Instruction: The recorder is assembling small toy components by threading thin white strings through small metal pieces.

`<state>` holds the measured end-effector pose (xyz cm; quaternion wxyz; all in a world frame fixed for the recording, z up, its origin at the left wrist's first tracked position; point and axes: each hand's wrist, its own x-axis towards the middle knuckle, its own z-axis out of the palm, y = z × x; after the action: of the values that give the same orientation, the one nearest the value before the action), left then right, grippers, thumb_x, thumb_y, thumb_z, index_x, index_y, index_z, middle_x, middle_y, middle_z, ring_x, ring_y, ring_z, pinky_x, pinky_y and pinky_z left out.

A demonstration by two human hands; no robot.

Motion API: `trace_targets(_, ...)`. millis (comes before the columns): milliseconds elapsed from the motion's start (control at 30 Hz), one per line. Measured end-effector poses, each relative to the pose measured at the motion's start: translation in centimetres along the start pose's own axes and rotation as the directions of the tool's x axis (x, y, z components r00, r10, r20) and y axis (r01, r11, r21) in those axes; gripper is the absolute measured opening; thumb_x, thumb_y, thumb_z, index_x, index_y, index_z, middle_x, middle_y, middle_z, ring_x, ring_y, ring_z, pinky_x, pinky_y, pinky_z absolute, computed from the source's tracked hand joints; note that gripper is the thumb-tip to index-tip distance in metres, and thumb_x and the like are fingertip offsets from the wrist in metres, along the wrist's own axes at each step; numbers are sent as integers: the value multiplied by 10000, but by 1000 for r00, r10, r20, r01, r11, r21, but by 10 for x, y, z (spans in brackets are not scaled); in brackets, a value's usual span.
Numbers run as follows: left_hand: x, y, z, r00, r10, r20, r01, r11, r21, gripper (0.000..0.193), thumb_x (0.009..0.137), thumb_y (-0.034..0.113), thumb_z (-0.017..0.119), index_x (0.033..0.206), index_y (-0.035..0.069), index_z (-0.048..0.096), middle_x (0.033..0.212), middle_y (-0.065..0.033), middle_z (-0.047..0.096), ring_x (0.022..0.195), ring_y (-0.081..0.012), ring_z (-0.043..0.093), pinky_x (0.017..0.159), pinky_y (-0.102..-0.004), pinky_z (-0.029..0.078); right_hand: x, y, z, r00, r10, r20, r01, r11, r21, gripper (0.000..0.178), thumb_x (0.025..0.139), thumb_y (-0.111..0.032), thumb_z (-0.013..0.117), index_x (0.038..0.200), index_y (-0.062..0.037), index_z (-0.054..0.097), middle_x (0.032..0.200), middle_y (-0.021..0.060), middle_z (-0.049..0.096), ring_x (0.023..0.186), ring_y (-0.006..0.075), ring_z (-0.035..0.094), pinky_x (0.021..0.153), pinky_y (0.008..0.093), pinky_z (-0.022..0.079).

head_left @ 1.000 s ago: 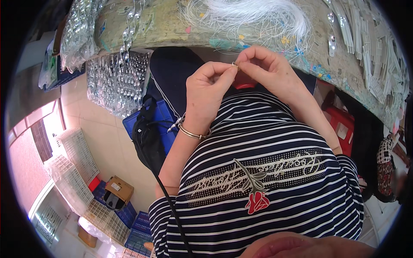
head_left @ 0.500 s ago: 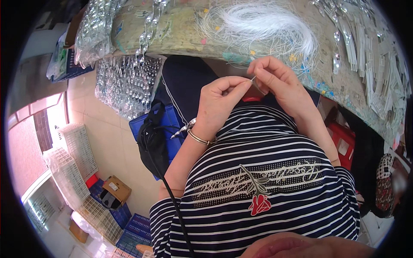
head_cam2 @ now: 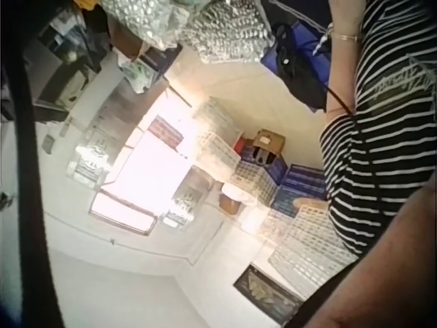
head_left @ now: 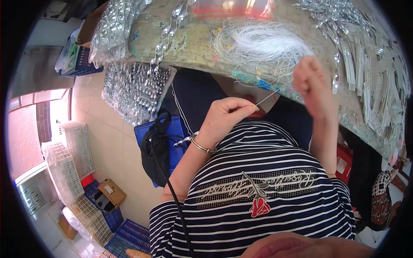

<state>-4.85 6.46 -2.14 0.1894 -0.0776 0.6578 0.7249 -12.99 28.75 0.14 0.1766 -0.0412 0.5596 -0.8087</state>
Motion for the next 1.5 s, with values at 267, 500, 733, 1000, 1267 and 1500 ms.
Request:
trace_targets(267, -9, -20, -14, 984, 11, 177, -13, 1000, 9, 253, 852, 43, 606, 1101, 18, 637, 972, -71, 673, 914, -104, 615, 827, -221, 477, -3, 3, 22, 991, 126, -43, -126, 992, 14, 99, 967, -179, 452, 914, -96, 453, 705, -28, 438, 557, 44, 352, 500, 184, 288)
trace_targets(500, -31, -32, -38, 986, -84, 141, 70, 993, 100, 344, 874, 57, 585, 1211, 0, 551, 1065, -56, 636, 956, -106, 603, 843, -221, 464, -2, -16, 5, 995, 44, -91, -40, 998, 45, 92, 961, -179, 468, 920, -97, 475, 754, -17, 480, 616, 53, 399, 551, 199, 333)
trace_targets(733, -37, -37, -63, 995, -72, -62, 83, 977, 198, 209, 899, 104, 563, 1066, 9, 645, 888, -39, 661, 674, -44, 541, 636, -174, 450, 14, -22, -7, 982, 29, -188, -32, 999, -14, 99, 957, -187, 481, 918, -97, 488, 794, -3, 527, 657, 66, 469, 596, 212, 400)
trace_targets(1000, 14, -14, -101, 778, 324, -538, -92, 906, 413, 197, 914, 187, 545, 926, 33, 667, 650, 50, 505, 567, -11, 391, 494, -168, 272, 31, -22, -28, 989, -21, -143, -14, 971, -240, 219, 946, -174, 486, 1092, -16, 524, 960, 60, 600, 809, 112, 577, 732, 256, 491)
trace_targets(1267, 71, 2, -183, 679, 675, -290, 77, 328, 942, 288, 878, 89, 510, 1129, -38, 573, 994, -220, 580, 909, -361, 544, 813, -409, 423, 35, -37, -153, 769, -548, -329, -104, 401, -910, 334, 889, -201, 561, 1168, -20, 532, 1011, 96, 578, 903, 182, 559, 778, 304, 453)
trace_targets(1500, 111, 24, -189, 597, 762, -250, 143, 205, 968, 289, 880, 122, 514, 1123, -13, 596, 1007, -216, 579, 925, -367, 535, 822, -423, 408, 0, 2, -173, 786, -556, -270, -226, 148, -963, 370, 779, -169, 659, 1090, -2, 549, 962, 159, 553, 814, 264, 556, 733, 335, 459)
